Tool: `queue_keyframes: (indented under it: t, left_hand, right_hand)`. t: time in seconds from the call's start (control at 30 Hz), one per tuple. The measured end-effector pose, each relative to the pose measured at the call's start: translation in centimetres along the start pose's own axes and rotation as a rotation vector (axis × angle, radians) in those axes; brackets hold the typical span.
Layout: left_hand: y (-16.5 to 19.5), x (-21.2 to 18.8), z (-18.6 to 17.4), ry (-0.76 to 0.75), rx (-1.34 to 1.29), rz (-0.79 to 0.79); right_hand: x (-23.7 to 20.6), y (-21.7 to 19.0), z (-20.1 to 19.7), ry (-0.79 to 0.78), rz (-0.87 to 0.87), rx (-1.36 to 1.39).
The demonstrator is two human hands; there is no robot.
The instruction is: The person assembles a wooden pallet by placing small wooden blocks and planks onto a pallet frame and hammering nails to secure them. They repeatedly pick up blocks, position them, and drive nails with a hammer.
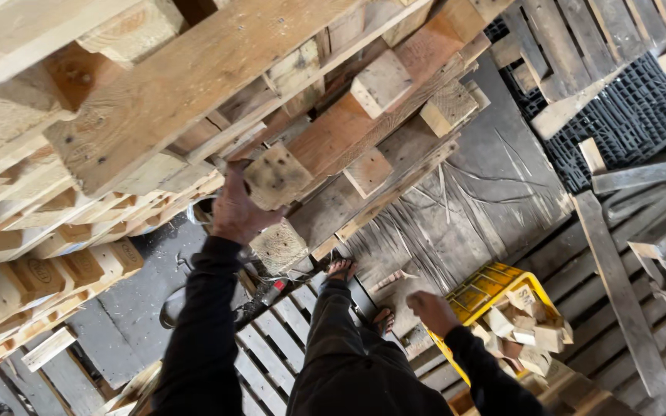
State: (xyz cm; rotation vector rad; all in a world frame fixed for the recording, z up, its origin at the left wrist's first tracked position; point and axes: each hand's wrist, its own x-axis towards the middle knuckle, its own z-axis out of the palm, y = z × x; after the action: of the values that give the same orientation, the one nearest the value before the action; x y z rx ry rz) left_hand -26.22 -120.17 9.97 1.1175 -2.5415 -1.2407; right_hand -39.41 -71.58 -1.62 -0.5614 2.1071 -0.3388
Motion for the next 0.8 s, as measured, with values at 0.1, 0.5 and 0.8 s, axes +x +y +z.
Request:
queue_keyframes:
  t: [0.1, 0.5, 0.8]
  left_hand:
    - [-1.2, -0.7, -1.7, 0.013, -0.015, 0.061]
    - [2.4, 4.0, 5.1, 0.165, -0.262, 0.091]
    - [3.1, 5.0, 3.3, 0.277, 0.066, 0.109]
  right_hand:
    - [-4.0, 2.9, 0.8, 0.034, 0.11, 0.196]
    - [-6.0, 5.6, 1.9, 0.146, 0.269, 0.541]
    - [-6.4, 6.1, 3.1, 0.268, 0.206, 0.795]
